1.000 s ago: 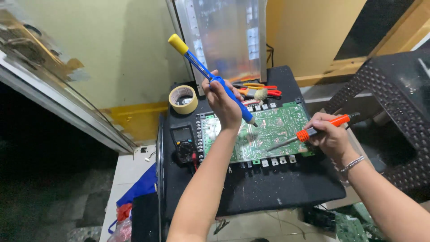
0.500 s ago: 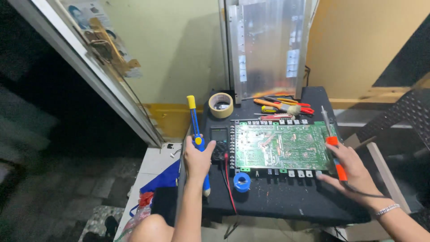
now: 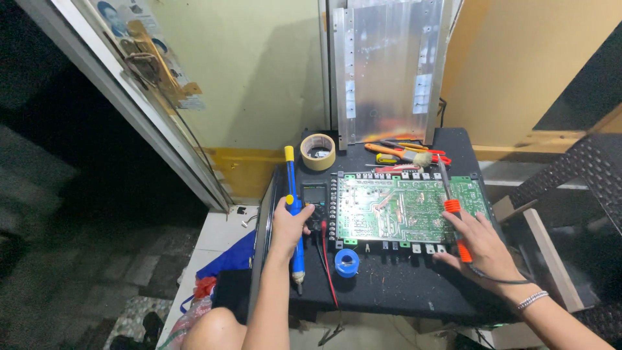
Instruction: The person solders components on a large green circuit board placed on a workbench, feeding solder from a blue spool with a soldering iron. They use a blue desoldering pump to remove solder from joints, reposition the board, and touch the iron to various points across the board while a multimeter sits nearby.
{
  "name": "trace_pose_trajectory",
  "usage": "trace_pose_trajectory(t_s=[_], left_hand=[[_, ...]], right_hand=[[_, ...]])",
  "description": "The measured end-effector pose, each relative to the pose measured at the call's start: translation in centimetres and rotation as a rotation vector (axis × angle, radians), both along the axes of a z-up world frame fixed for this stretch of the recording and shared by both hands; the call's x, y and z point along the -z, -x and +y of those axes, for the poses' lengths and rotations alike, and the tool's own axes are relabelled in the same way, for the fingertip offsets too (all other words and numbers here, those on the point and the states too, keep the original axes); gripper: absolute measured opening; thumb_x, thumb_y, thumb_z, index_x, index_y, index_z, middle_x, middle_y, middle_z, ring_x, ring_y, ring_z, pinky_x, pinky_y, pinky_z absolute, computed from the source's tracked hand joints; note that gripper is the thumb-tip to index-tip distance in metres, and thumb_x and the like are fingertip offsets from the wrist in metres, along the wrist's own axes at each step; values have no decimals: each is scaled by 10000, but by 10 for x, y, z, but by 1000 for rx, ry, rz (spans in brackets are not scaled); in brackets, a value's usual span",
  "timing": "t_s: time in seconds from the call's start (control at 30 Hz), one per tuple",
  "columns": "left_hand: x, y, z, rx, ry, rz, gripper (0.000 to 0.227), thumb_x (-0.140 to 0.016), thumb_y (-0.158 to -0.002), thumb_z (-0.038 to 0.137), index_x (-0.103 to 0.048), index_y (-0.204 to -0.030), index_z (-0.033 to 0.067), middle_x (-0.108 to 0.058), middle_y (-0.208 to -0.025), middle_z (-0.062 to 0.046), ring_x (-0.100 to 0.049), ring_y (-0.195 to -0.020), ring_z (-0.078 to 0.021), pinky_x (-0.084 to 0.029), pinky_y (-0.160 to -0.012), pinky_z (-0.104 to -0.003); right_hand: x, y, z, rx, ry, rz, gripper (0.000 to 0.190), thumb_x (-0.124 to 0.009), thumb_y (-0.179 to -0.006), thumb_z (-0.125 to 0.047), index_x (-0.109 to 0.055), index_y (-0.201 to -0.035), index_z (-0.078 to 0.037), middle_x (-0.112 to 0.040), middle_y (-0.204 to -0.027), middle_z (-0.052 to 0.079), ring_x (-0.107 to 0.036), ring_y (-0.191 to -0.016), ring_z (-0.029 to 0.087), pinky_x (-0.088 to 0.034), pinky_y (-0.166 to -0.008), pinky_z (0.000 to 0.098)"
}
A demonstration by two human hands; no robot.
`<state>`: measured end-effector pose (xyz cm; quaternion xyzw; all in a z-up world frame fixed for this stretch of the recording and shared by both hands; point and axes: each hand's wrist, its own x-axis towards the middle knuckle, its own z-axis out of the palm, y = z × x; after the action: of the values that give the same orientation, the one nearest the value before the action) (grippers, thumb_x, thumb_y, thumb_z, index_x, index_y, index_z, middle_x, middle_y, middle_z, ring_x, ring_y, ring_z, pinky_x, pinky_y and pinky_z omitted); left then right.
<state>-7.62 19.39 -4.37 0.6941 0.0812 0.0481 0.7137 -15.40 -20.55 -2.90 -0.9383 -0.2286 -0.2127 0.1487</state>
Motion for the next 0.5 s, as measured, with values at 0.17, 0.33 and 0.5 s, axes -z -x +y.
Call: trace_pose_trajectory(t_s=[0.17, 0.33, 0.5], left_hand=[[3, 0, 2, -22, 28, -4, 284, -799, -830, 90, -613, -1034, 24, -658, -741, -24, -558, -479, -94, -493, -452, -267], [4, 0, 3, -18, 24, -7, 295, -798, -827, 88, -604, -1041, 32, -650, -726, -30, -559, -477, -102, -491, -451, -272], [0, 1, 3, -26, 42, -8, 299, -802, -825, 95, -612, -1044, 24, -658, -734, -35, -577, -492, -104, -499, -460, -273]], right_hand=[[-4, -14, 6, -53, -80, -21, 950, -849, -657, -375, -397, -1446, -99, -487, -1462, 254, -515, -1265, 441, -372, -1100, 540], [-3, -33, 3, -52, -88, -31, 966, -860, -647, -368, -403, -1454, -96, -488, -1456, 259, -517, -1290, 432, -345, -1139, 541], [-2, -42, 1, -53, -87, -38, 979, -875, -620, -387, -429, -1447, -111, -515, -1422, 230, -516, -1285, 417, -339, -1154, 548]])
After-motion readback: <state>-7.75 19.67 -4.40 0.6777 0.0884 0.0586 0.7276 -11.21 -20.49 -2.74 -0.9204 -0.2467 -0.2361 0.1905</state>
